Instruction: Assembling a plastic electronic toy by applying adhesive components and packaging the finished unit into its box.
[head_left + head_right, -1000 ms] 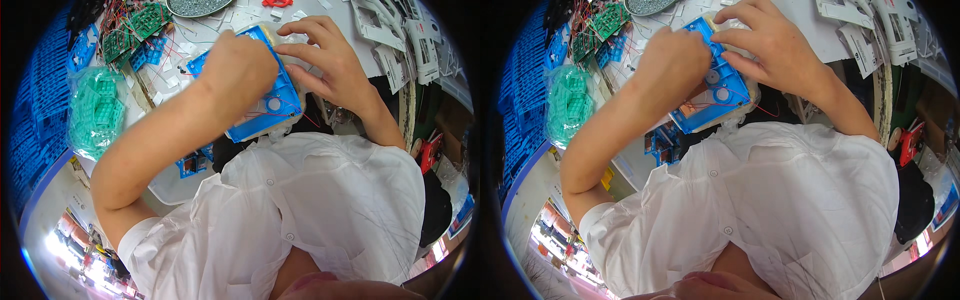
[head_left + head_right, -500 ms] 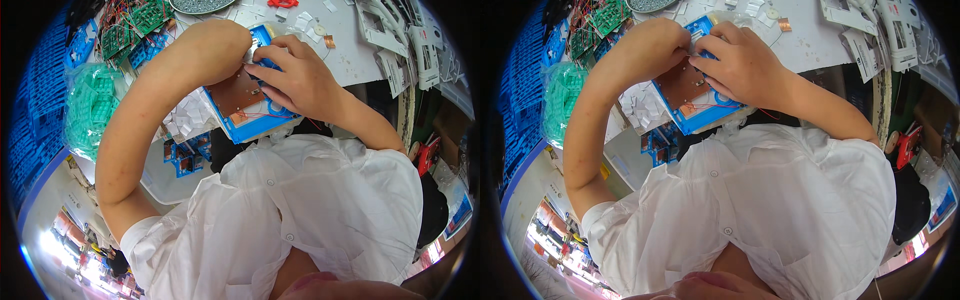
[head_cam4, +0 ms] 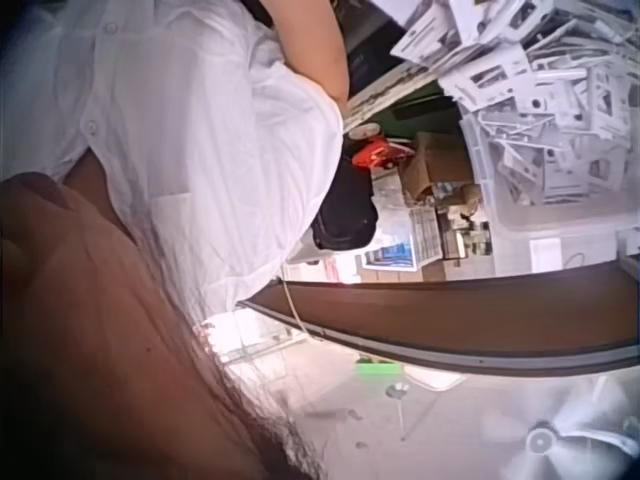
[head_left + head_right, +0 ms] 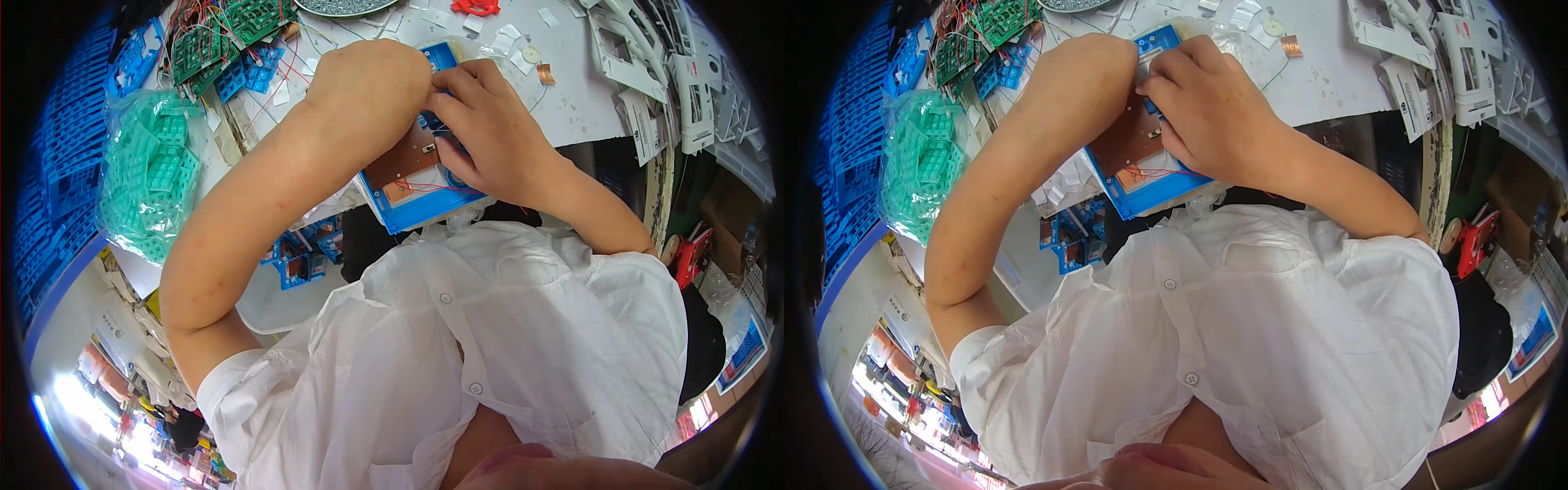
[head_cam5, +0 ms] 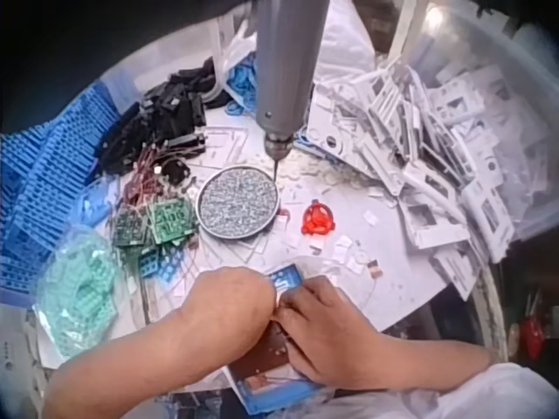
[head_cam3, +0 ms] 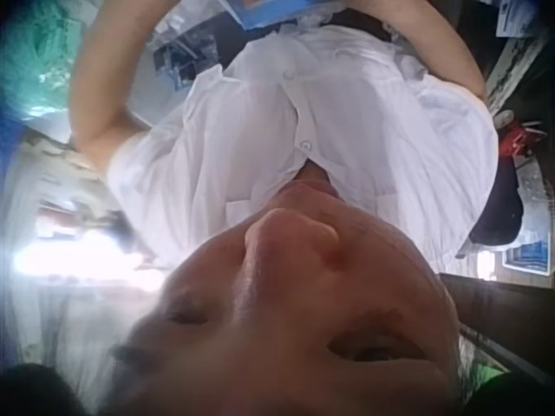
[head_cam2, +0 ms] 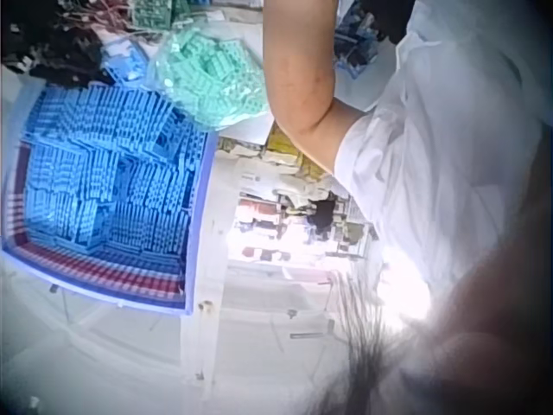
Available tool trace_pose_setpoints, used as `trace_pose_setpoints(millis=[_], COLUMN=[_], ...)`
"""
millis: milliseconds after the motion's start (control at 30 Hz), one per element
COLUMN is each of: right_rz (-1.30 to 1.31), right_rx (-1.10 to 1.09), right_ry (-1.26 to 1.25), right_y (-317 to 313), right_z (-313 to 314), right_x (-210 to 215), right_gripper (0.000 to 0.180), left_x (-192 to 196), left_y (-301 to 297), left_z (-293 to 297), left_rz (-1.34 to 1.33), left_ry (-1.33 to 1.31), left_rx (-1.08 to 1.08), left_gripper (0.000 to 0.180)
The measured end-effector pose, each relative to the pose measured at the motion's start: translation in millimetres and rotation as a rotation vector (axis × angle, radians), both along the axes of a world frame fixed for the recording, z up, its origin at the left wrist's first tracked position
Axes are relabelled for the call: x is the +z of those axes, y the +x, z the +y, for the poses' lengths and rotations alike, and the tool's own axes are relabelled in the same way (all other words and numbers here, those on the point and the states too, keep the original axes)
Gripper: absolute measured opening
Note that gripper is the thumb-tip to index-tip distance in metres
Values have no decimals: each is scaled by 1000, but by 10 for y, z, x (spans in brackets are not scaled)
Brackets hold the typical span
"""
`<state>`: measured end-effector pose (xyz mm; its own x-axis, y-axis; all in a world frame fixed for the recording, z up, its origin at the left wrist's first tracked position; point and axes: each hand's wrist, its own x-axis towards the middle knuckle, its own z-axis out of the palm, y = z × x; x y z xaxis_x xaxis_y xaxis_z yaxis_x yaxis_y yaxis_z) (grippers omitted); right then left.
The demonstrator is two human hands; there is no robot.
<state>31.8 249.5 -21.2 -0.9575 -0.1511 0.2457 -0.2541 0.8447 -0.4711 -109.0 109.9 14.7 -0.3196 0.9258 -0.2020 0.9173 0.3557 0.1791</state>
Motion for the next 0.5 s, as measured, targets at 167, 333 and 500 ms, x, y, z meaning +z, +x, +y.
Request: trace_pose_setpoints(millis=[167, 333, 500], right_rz=[20, 8, 97], right_rx=[19, 27, 0], right_ry=[22, -35, -80], right_y=[19, 20, 99], right_z=[-18, 21, 302], right_x=[-26, -33, 56], right_gripper=[37, 38, 42], left_x=[-195, -275, -452], left_y=[-31, 275, 596], left_z=[-198, -419, -669], left_rz=[3, -173, -32], left_ry=[267, 648, 700], left_rx=[145, 392, 283], left_gripper=[10, 10, 26])
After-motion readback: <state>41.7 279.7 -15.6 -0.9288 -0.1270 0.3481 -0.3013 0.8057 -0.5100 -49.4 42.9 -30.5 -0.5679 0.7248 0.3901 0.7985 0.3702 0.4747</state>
